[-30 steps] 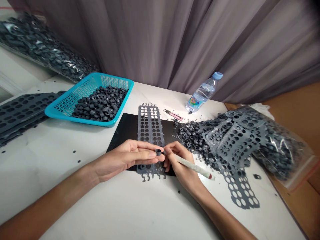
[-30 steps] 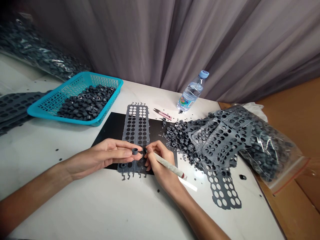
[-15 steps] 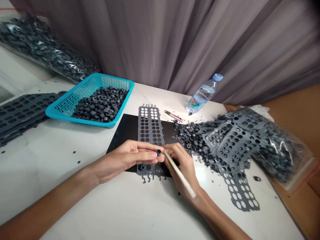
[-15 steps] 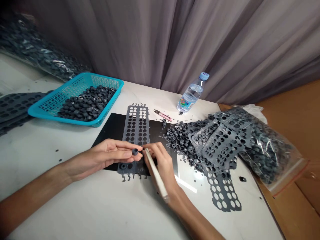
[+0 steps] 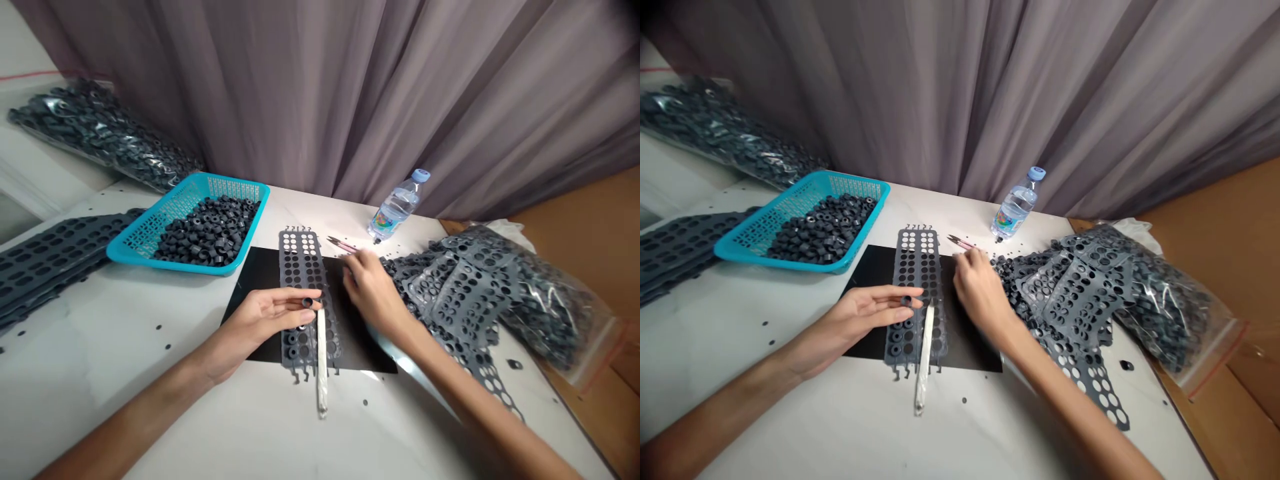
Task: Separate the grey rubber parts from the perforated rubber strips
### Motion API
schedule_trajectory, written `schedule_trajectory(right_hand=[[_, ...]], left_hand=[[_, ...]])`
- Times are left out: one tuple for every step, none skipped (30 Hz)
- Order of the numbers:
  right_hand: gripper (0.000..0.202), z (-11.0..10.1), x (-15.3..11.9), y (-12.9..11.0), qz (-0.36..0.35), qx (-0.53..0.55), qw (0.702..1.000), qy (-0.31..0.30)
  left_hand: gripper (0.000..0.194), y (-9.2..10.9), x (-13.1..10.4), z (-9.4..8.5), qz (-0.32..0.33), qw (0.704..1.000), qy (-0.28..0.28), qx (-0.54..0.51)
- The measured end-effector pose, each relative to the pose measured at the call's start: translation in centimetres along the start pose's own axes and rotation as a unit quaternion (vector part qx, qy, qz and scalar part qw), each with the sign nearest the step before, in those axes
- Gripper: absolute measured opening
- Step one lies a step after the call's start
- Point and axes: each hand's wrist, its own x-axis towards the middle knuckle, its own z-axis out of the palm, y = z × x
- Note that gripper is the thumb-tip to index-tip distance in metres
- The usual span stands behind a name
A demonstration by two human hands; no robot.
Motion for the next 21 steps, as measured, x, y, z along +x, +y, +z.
schedule_trajectory(right_hand=[[0.034,0.3,2.0,1.5,0.029,-0.023,0.999,0.004],[0.031,0.6,3.9,2.9,0.060,-0.032,0.998,-0.006],[0.030,1.0,5.6,4.2,0.073,-0.031,0.997,-0.017],[0.030,1.3,7.1,5.4,0.080,-0.027,0.996,-0.028],[0.030,1.6,8.2,6.4,0.085,-0.021,0.995,-0.041],[0.030,1.8,9.0,7.1,0.085,-0.014,0.995,-0.057],[0.030,2.0,9.5,7.6,0.084,-0.007,0.994,-0.071],[0.029,2.2,9.7,7.9,0.082,-0.001,0.993,-0.082],[0.027,2.3,9.8,8.0,0.080,0.001,0.993,-0.089],[0.025,2.5,9.7,7.9,0.079,-0.002,0.993,-0.091],[0.022,2.6,9.5,7.7,0.080,-0.009,0.993,-0.088],[0.020,2.6,9.3,7.5,0.083,-0.019,0.993,-0.081],[0.018,2.7,9.1,7.1,0.087,-0.031,0.993,-0.071],[0.019,2.6,8.9,6.8,0.091,-0.041,0.993,-0.060],[0.020,2.4,8.6,6.4,0.096,-0.049,0.993,-0.050],[0.022,2.0,8.4,5.9,0.099,-0.055,0.993,-0.039],[0.024,1.4,8.1,5.4,0.101,-0.058,0.993,-0.027],[0.025,0.7,7.6,4.8,0.102,-0.057,0.993,-0.010],[0.028,-0.2,6.9,4.1,0.101,-0.052,0.993,0.010],[0.031,-1.3,6.0,3.2,0.099,-0.041,0.993,0.038],[0.030,-2.4,4.9,2.2,0.088,0.013,0.993,0.078]], left_hand=[[0.051,0.0,0.0,0.0,0.003,1.000,-0.001,-0.001],[0.050,0.0,0.0,0.1,0.004,1.000,-0.001,-0.002],[0.050,0.0,0.0,0.1,0.005,1.000,-0.001,-0.003],[0.049,0.0,-0.1,0.1,0.005,1.000,-0.001,-0.003],[0.048,0.1,-0.1,0.1,0.004,1.000,-0.001,-0.003],[0.048,0.1,-0.1,0.2,0.003,1.000,-0.003,-0.003],[0.048,0.2,-0.1,0.2,0.002,1.000,-0.005,-0.004],[0.048,0.2,-0.1,0.2,0.002,1.000,-0.008,-0.005],[0.048,0.2,-0.1,0.2,0.002,1.000,-0.009,-0.008],[0.047,0.3,-0.1,0.3,0.001,1.000,-0.010,-0.012],[0.045,0.3,-0.1,0.3,0.001,1.000,-0.010,-0.017],[0.044,0.3,-0.1,0.4,0.001,1.000,-0.010,-0.023],[0.042,0.3,-0.1,0.4,0.000,0.999,-0.011,-0.030],[0.041,0.3,-0.1,0.5,-0.003,0.999,-0.014,-0.040],[0.041,0.4,-0.1,0.5,-0.008,0.999,-0.017,-0.050],[0.041,0.5,-0.2,0.5,-0.014,0.998,-0.020,-0.062],[0.042,0.6,-0.2,0.6,-0.021,0.997,-0.022,-0.073],[0.043,0.7,-0.3,0.6,-0.029,0.996,-0.024,-0.081],[0.044,0.8,-0.3,0.6,-0.034,0.995,-0.025,-0.085],[0.045,0.9,-0.4,0.5,-0.036,0.995,-0.023,-0.087],[0.045,0.9,-0.4,0.5,-0.036,0.995,-0.022,-0.086]])
